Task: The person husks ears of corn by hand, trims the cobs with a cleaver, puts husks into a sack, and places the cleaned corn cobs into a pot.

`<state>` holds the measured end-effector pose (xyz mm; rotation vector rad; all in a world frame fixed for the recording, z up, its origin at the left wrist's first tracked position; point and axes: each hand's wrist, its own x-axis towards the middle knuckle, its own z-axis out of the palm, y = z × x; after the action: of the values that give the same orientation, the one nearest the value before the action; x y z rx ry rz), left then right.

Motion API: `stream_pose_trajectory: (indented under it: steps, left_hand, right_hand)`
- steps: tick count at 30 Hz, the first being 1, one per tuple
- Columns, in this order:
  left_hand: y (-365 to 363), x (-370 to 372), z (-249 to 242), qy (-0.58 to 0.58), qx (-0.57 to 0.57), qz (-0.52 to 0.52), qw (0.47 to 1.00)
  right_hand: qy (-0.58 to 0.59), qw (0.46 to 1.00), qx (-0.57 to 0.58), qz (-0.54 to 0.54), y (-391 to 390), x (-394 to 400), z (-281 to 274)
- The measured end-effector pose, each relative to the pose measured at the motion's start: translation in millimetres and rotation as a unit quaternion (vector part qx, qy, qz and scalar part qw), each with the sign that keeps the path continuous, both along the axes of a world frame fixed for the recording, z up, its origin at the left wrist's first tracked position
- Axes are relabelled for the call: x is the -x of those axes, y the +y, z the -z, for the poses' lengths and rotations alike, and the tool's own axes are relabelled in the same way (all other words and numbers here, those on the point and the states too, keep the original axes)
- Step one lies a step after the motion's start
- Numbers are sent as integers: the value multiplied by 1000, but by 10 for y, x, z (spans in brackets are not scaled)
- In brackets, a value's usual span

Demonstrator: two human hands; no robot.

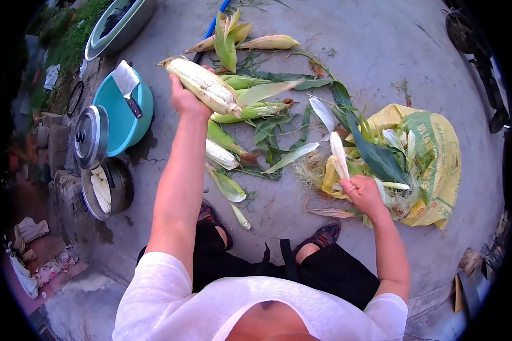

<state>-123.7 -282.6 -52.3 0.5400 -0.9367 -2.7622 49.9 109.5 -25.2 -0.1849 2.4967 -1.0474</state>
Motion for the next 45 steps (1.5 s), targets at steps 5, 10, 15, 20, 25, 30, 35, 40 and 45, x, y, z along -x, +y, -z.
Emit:
stream_pose_trajectory:
  steps: [5, 10, 15, 20, 25, 30, 35, 40, 45]
  left_hand:
    - [652, -380, -240, 84, -93, 225, 966]
    - [1006, -632, -364, 68, -112, 388, 912]
    - [1298, -852, -618, 51, -97, 443, 890]
    - [1458, -1027, -876, 62, -95, 465, 878]
    - [1553, -1107, -976, 54, -17, 461, 886]
    - [1619, -1149, -904, 26, -10, 427, 904]
    - [1635, -1144, -813, 12, 48, 426, 903]
    - [1707, -1217, -797, 30, 82, 396, 914]
    - [1740, -1248, -838, 221, 200, 387, 873]
  right_hand:
    - [31, 951, -285, 118, 1016, 107, 170]
    - [103, 909, -355, 193, 1180, 31, -265]
    - [248, 929, -211, 174, 510, 286, -765]
    - [142, 973, 144, 112, -139, 319, -1063]
    - [108, 943, 310, 54, -460, 379, -1048]
    - [51, 941, 324, 87, -506, 441, -1032]
    - [22, 919, 371, 134, -573, 439, -1018]
    - [43, 922, 365, 124, -615, 424, -984]
    - [24, 913, 380, 144, -616, 403, -955]
